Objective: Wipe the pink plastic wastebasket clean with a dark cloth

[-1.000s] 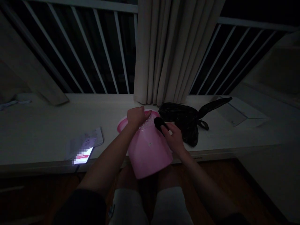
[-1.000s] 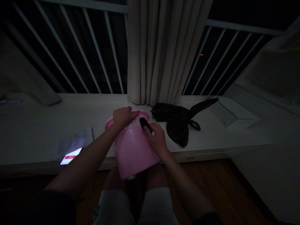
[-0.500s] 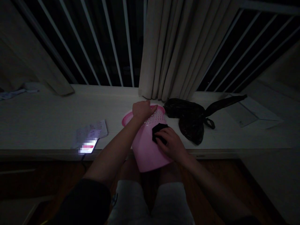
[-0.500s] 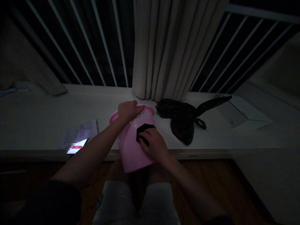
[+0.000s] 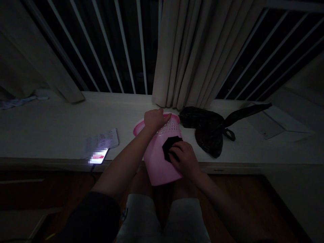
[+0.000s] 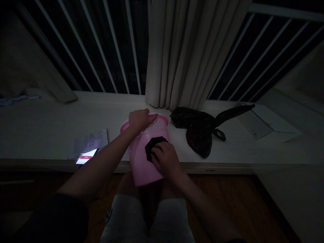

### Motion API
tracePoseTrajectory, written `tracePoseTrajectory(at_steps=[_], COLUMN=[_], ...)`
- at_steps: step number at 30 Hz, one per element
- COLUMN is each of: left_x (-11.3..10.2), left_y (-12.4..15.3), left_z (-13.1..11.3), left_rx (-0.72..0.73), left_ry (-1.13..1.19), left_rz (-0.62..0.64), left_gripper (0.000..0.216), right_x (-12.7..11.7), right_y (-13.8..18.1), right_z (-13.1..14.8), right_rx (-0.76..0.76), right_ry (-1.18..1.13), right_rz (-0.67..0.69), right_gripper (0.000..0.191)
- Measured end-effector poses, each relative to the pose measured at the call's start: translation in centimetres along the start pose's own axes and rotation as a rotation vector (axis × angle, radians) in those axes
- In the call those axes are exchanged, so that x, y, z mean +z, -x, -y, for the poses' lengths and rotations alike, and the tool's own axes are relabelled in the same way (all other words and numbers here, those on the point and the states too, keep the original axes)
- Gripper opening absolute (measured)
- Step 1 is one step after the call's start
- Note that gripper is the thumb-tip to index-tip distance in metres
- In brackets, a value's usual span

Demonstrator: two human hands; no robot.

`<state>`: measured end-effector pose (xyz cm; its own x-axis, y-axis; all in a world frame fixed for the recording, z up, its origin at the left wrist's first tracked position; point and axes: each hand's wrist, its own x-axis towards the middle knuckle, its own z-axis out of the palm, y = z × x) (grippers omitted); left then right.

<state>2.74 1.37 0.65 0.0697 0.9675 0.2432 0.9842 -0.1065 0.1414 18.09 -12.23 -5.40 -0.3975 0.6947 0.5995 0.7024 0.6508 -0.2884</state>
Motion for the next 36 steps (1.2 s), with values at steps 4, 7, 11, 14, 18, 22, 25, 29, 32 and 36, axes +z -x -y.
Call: tracePoseTrajectory(at_steps=[4,7,11,14,18,22,25,29,32,36], left_x=[0.0,-0.1,-0.1,0.0,0.1,0.2,0.3,0.4,0.4,0.3], left_y=[0.0,0.0,-0.1,-0.2,-0.3,-0.3,-0.2,-0.3,-0.3,-0.3], left_z=[0.0,-0.1,-0.2,-0.3,-0.4,-0.4,-0.5,-0.6,-0.6,-0.7], left_rx=[0.002,0.001,0.011,0.014,0.02,0.016,0.01,0.003,-0.011,-0.016], left_ry=[0.01,0.006,0.007,0.017,0.035,0.046,0.055,0.057,0.042,0.045], left_rz=[0.011,0.017,0.015,0.028,0.022,0.01,-0.007,-0.017,-0.031,-0.021], left_gripper=[0.072,0.072,0.07,0.07,0.07,0.072,0.073,0.071,0.07,0.069], right_x=[0.5,0.5,0.1,-0.1,0.1,0.2,0.0,-0.7,-1.0,-0.3], right_y=[0.3,0.3,-0.2,-0.8,-1.5,-2.0,-2.5,-3.4,-3.8,-3.5], right_z=[0.4,0.5,0.5,0.3,-0.1,-0.6,-0.9,-1.0,-0.9,-0.3], right_rx=[0.027,0.0,0.018,0.055,0.109,0.149,0.137,0.068,-0.004,0.043], right_ry=[0.083,0.057,0.0,-0.033,-0.056,-0.052,-0.024,0.038,0.033,0.01], right_rz=[-0.023,-0.005,0.046,0.069,0.048,0.034,0.055,0.144,0.191,0.144], right_gripper=[0.027,0.032,0.035,0.037,0.037,0.034,0.032,0.032,0.034,0.036])
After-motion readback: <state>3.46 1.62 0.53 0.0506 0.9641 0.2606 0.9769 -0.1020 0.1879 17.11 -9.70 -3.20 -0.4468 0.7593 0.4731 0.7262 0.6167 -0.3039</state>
